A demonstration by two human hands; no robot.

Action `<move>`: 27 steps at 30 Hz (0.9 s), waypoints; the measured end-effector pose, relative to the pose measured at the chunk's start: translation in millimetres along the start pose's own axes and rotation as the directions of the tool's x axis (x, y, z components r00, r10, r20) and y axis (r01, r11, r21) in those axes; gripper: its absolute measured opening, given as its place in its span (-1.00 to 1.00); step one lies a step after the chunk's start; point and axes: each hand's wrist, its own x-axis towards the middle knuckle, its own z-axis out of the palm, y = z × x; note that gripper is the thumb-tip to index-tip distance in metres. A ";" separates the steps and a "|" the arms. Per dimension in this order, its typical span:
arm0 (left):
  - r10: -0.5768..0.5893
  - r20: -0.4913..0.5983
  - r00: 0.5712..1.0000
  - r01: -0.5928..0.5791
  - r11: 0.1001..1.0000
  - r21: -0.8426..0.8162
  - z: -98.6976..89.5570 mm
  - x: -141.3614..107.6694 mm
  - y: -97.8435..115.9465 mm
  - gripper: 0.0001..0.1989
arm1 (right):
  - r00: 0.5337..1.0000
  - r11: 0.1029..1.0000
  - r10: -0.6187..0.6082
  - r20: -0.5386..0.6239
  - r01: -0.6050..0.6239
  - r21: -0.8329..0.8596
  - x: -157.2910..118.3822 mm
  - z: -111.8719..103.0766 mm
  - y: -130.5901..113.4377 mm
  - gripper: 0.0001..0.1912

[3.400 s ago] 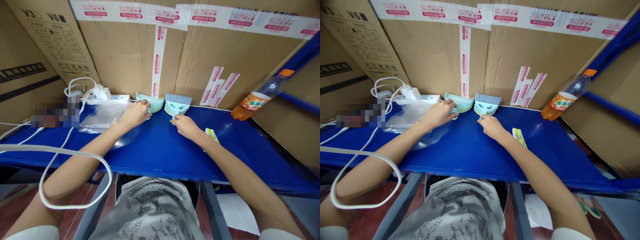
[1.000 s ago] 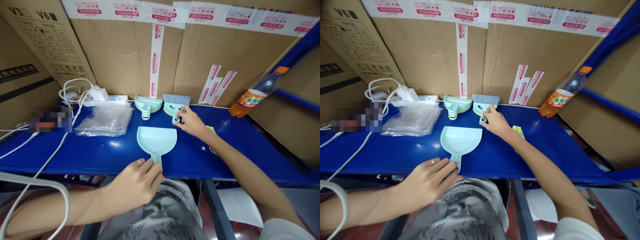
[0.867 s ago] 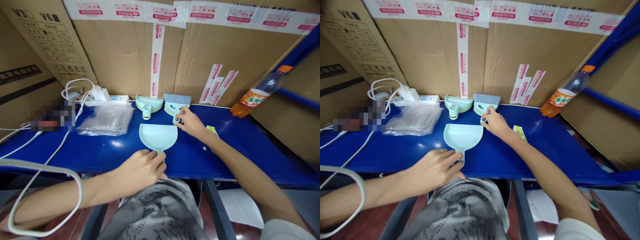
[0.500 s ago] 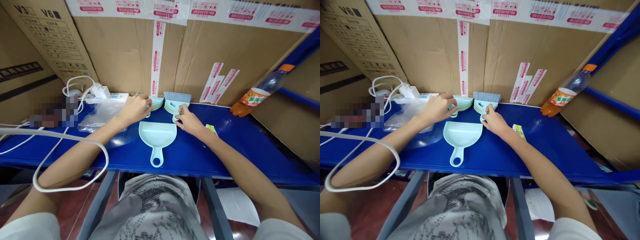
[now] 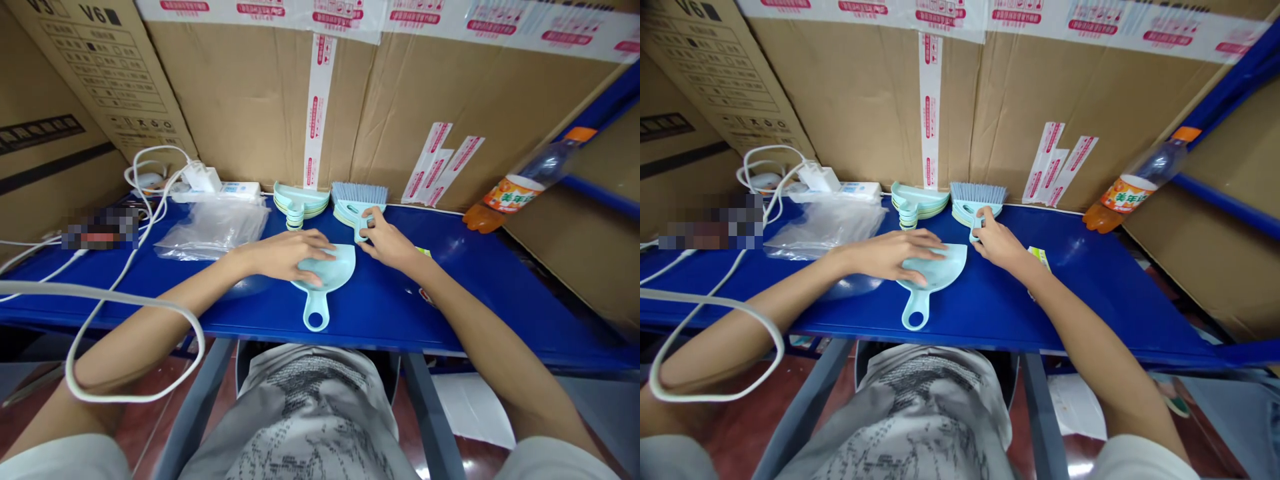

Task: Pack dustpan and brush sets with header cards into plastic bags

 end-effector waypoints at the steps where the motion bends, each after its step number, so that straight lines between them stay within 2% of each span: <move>1: -0.021 0.052 0.998 0.022 1.000 -0.021 1.1 -1.6 -2.6 -0.46 | 1.000 1.000 0.000 -0.005 0.000 0.005 -0.3 -0.1 -0.2 -0.83; 3: -0.062 0.103 0.993 0.067 0.997 -0.048 1.0 -5.6 -8.7 -0.53 | 1.000 1.000 0.002 -0.005 -0.002 0.007 -0.6 -0.5 -0.4 -0.85; 5: -0.089 0.098 0.991 0.096 0.993 -0.074 -1.6 -9.0 -13.8 -0.65 | 1.000 1.000 0.016 0.010 -0.015 -0.008 -1.2 -1.4 -0.9 -0.85; 9: -0.112 0.056 0.992 0.118 0.985 -0.125 -6.8 -10.9 -19.2 -0.87 | 0.996 0.995 0.087 0.032 -0.085 -0.052 -3.4 -4.4 -4.5 -0.78; 13: -0.125 -0.029 0.992 0.119 0.980 -0.157 -6.6 -9.7 -21.5 -0.91 | 0.992 0.990 0.127 -0.007 -0.128 -0.067 -3.3 -5.3 -7.7 -0.74; 15: -0.148 -0.051 0.988 0.139 0.980 -0.141 -6.3 -9.5 -21.0 -0.90 | 0.987 0.989 0.148 -0.063 -0.149 -0.020 -2.0 -4.1 -6.7 -0.76; 18: -0.168 -0.070 0.983 0.158 0.980 -0.124 -5.9 -8.5 -17.8 -0.87 | 0.972 0.975 0.191 -0.139 -0.172 0.139 -0.1 -1.5 -1.9 -0.80; 21: -0.224 -0.136 0.965 0.186 0.952 -0.244 -3.3 -1.7 -14.1 -0.82 | 0.962 0.953 0.199 -0.186 -0.146 0.267 0.6 1.0 3.0 -0.78; 23: -0.349 -0.176 0.921 0.222 0.838 -0.498 0.1 9.3 -13.4 -0.75 | 0.955 0.944 0.202 -0.217 -0.131 0.303 0.9 2.2 5.1 -0.77; 25: -0.503 -0.111 0.857 0.235 0.573 -0.785 3.5 26.3 -14.8 -0.70 | 0.938 0.933 0.228 -0.262 -0.134 0.333 1.3 3.1 6.0 -0.76; 27: -0.586 0.036 0.809 0.252 0.291 -0.923 6.1 48.3 -18.1 -0.69 | 0.912 0.920 0.267 -0.313 -0.144 0.365 1.4 3.8 5.9 -0.76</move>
